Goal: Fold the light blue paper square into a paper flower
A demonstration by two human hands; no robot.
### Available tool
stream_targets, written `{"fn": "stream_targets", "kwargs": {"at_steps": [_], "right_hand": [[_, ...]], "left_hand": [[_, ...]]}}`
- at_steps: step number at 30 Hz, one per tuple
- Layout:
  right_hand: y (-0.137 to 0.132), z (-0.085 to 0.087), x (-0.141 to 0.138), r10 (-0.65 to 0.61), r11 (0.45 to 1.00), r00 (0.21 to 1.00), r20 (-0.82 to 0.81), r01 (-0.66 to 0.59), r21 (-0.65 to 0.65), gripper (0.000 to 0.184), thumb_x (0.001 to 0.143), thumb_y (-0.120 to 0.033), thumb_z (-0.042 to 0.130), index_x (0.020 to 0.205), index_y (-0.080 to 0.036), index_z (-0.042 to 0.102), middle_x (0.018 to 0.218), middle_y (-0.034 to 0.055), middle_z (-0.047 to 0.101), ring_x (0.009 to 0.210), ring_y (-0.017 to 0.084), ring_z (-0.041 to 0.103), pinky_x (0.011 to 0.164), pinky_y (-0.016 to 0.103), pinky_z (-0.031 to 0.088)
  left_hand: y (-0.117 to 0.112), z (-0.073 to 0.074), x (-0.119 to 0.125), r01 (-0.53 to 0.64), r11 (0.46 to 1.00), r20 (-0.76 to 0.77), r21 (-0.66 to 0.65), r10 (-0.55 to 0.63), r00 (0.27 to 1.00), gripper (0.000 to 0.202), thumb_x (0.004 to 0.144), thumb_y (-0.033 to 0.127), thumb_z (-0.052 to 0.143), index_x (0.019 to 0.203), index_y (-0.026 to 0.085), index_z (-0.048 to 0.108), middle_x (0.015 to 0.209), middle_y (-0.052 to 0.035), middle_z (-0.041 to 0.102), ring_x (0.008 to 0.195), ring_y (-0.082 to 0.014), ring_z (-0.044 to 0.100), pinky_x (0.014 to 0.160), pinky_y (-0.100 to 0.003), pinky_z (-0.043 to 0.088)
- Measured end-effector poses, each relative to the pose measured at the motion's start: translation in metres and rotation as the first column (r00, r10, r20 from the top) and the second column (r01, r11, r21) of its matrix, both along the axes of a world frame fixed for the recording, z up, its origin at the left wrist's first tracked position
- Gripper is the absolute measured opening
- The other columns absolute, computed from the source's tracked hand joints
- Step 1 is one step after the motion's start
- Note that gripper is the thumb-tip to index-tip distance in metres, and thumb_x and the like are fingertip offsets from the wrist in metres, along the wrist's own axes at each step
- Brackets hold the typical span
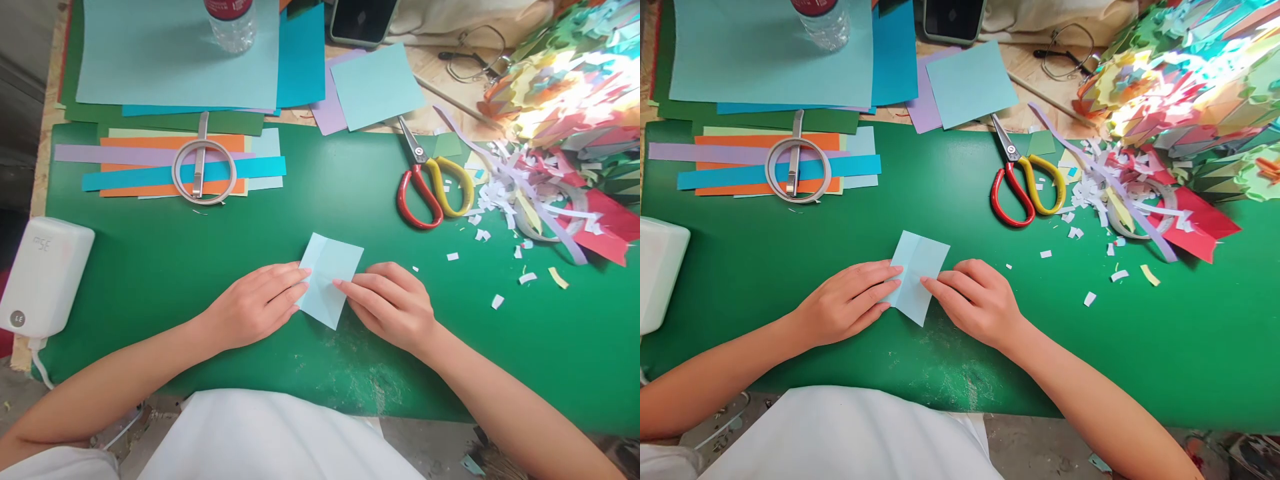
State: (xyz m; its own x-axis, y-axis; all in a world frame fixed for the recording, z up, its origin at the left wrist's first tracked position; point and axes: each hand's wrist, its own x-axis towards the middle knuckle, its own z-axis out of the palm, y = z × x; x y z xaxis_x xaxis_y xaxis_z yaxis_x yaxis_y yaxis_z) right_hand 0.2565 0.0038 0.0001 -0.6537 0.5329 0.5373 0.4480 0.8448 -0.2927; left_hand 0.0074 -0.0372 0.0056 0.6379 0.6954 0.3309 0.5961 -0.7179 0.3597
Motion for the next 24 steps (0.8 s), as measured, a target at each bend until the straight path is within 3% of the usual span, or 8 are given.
{"fn": "stream_targets", "kwargs": {"at_steps": [5,8,12,15,20,24], "right_hand": [[0.003,0.003,0.000,0.028,0.980,0.999,-0.030,-0.021,0.196,0.019,0.073,-0.007,0.075,0.080,-0.023,0.069,0.068,-0.0018,0.063,0.061,0.012,0.047,0.053,0.026,0.048],[0.000,0.007,-0.002,0.100,0.964,0.995,-0.001,-0.097,0.246,0.016,0.074,-0.011,0.075,0.069,-0.023,0.067,0.075,-0.0040,0.068,0.066,0.011,0.053,0.058,0.026,0.049],[-0.006,0.010,-0.001,0.258,0.945,0.961,0.098,-0.272,0.181,0.016,0.086,-0.011,0.061,0.077,-0.021,0.070,0.091,-0.0019,0.074,0.087,0.012,0.064,0.069,0.027,0.054],[-0.010,0.011,-0.001,0.330,0.936,0.936,0.124,-0.342,0.087,0.022,0.091,-0.009,0.051,0.085,-0.014,0.071,0.091,0.0036,0.074,0.089,0.014,0.066,0.072,0.028,0.055],[-0.011,0.011,-0.003,0.345,0.939,0.933,0.105,-0.344,-0.028,0.014,0.090,-0.009,0.055,0.091,-0.012,0.069,0.078,0.0045,0.070,0.080,0.015,0.066,0.066,0.030,0.054],[-0.012,0.010,-0.004,0.294,0.955,0.951,0.099,-0.296,0.010,0.015,0.088,-0.008,0.056,0.086,-0.014,0.069,0.074,0.0021,0.070,0.072,0.013,0.063,0.060,0.029,0.051]], "left_hand": [[0.000,-0.001,0.001,-0.016,1.000,-0.011,0.011,0.016,1.000,0.024,0.091,0.008,0.054,0.114,0.008,0.061,0.122,-0.0136,0.068,0.121,-0.0241,0.062,0.099,-0.037,0.056],[0.000,-0.001,0.000,-0.035,0.999,-0.052,-0.015,0.034,0.998,0.028,0.092,0.008,0.052,0.119,0.009,0.059,0.127,-0.0120,0.066,0.126,-0.0250,0.058,0.101,-0.039,0.054],[0.000,0.000,-0.001,-0.038,0.998,-0.082,-0.055,0.033,0.996,0.032,0.093,0.011,0.050,0.125,0.009,0.058,0.132,-0.0124,0.063,0.131,-0.0254,0.054,0.103,-0.040,0.052],[-0.001,-0.001,-0.001,-0.029,0.998,-0.089,-0.063,0.024,0.996,0.034,0.092,0.009,0.051,0.125,0.010,0.059,0.134,-0.0127,0.061,0.133,-0.0260,0.052,0.105,-0.041,0.050],[-0.002,-0.002,-0.001,-0.019,0.995,-0.098,-0.101,0.009,0.995,0.038,0.092,0.010,0.050,0.129,0.013,0.057,0.140,-0.0128,0.056,0.137,-0.0264,0.048,0.108,-0.042,0.046],[-0.002,-0.002,-0.002,0.007,0.997,-0.042,-0.071,-0.010,0.999,0.035,0.091,0.008,0.049,0.124,0.012,0.060,0.136,-0.0131,0.060,0.135,-0.0258,0.050,0.106,-0.042,0.048]]}}
